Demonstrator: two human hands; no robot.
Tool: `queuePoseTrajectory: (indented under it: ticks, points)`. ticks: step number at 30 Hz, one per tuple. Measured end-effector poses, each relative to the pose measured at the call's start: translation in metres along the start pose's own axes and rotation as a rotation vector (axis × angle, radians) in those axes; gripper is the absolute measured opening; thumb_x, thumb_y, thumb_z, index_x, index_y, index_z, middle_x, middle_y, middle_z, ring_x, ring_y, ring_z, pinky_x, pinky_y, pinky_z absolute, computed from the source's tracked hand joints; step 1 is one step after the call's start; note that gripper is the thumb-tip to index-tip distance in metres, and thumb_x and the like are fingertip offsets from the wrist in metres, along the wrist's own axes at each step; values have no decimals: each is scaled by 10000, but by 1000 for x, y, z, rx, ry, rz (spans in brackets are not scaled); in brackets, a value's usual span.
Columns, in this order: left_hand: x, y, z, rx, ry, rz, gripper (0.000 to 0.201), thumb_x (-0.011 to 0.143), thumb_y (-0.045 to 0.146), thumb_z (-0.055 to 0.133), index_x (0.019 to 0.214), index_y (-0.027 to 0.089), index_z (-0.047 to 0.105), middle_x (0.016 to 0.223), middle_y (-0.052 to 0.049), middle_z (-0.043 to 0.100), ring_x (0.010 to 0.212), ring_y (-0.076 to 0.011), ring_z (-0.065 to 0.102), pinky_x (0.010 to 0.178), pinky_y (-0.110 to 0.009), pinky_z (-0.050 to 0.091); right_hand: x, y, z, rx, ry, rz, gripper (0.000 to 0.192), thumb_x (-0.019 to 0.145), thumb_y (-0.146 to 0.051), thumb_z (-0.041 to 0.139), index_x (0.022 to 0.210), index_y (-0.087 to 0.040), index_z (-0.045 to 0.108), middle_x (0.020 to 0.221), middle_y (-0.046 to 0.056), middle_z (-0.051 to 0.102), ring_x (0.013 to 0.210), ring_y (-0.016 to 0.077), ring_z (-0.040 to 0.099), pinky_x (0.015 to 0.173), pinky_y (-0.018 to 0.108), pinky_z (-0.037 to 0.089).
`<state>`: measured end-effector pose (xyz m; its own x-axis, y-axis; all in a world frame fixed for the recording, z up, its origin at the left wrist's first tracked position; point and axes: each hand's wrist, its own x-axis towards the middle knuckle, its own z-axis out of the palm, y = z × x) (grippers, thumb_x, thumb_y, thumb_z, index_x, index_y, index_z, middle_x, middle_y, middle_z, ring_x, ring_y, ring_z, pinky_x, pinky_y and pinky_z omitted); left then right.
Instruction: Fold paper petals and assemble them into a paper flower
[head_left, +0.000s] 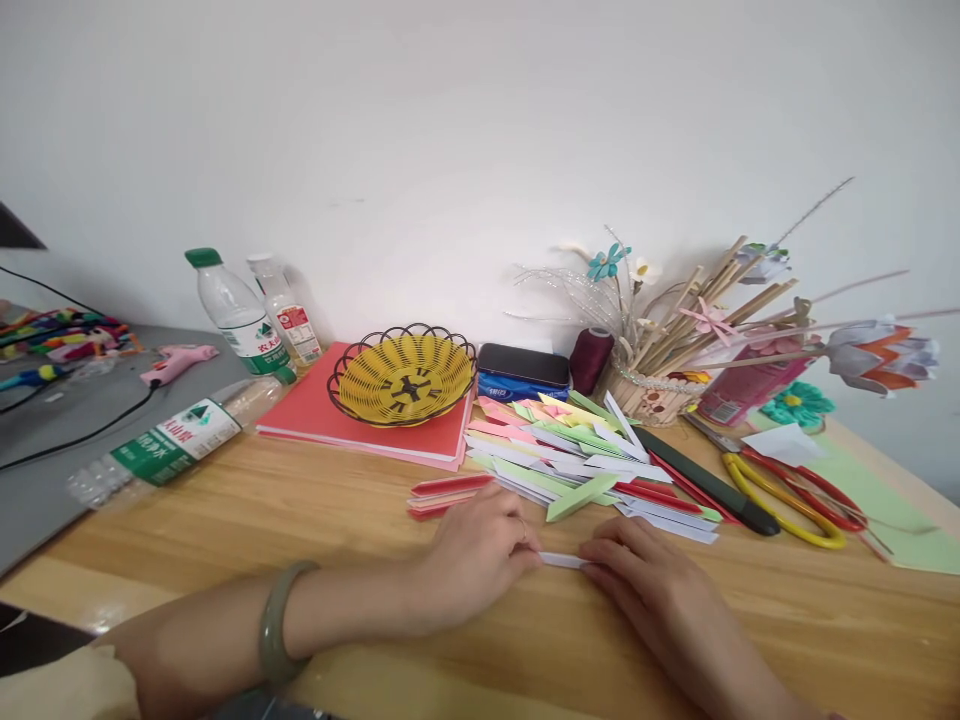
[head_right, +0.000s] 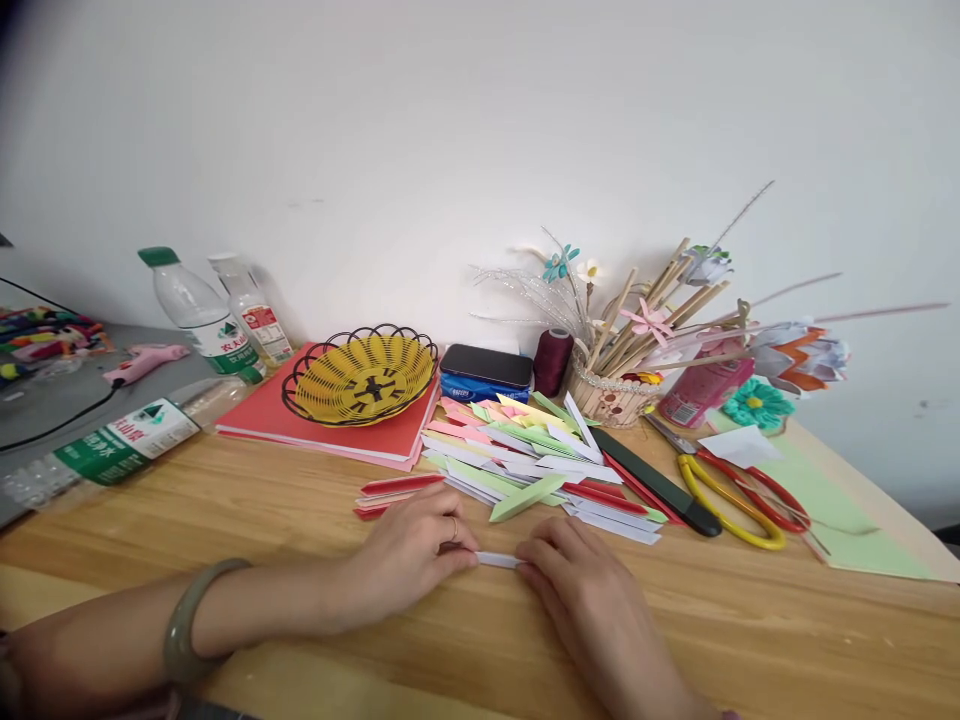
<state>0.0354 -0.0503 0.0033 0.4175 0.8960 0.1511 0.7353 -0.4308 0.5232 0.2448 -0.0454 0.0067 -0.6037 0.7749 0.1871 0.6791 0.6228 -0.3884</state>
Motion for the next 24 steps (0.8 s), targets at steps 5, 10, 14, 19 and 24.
queuePoseTrajectory:
  ticks: [5,10,14,19,24]
  points:
    - [-1,-2,4,23,7,16,147,814,277,576,825,203,703,822,-22,610,829,-160,514,706,-282,408,-2,0,4,-39,5,-149,177,902,-191,410,954,-220,577,905,48,581,833,173,548,708,316,470]
    - [-2,-3,4,44,1,55,157,826,272,560,839,192,695,854,-24,620,844,-163,513,702,-280,416,0,1,3,-50,-37,-172,190,911,-197,403,957,-224,585,896,42,579,826,164,546,701,303,468]
    - [-3,0,3,123,-16,70,180,850,275,523,867,187,680,863,-27,623,858,-172,509,718,-299,419,0,2,2,-110,-38,-197,187,911,-203,407,967,-209,585,877,43,578,808,168,543,687,307,456]
    - [-4,8,3,287,-26,146,243,884,207,433,783,143,644,817,-52,613,855,-180,517,696,-294,419,2,1,6,-170,45,-205,232,923,-196,353,870,-182,579,830,51,578,771,172,549,662,313,457]
    - [-13,12,-4,193,-46,95,189,857,200,439,797,143,608,839,-44,630,836,-182,544,711,-299,415,1,-8,4,-240,81,-230,239,915,-184,349,879,-190,585,853,56,617,761,171,580,644,300,487]
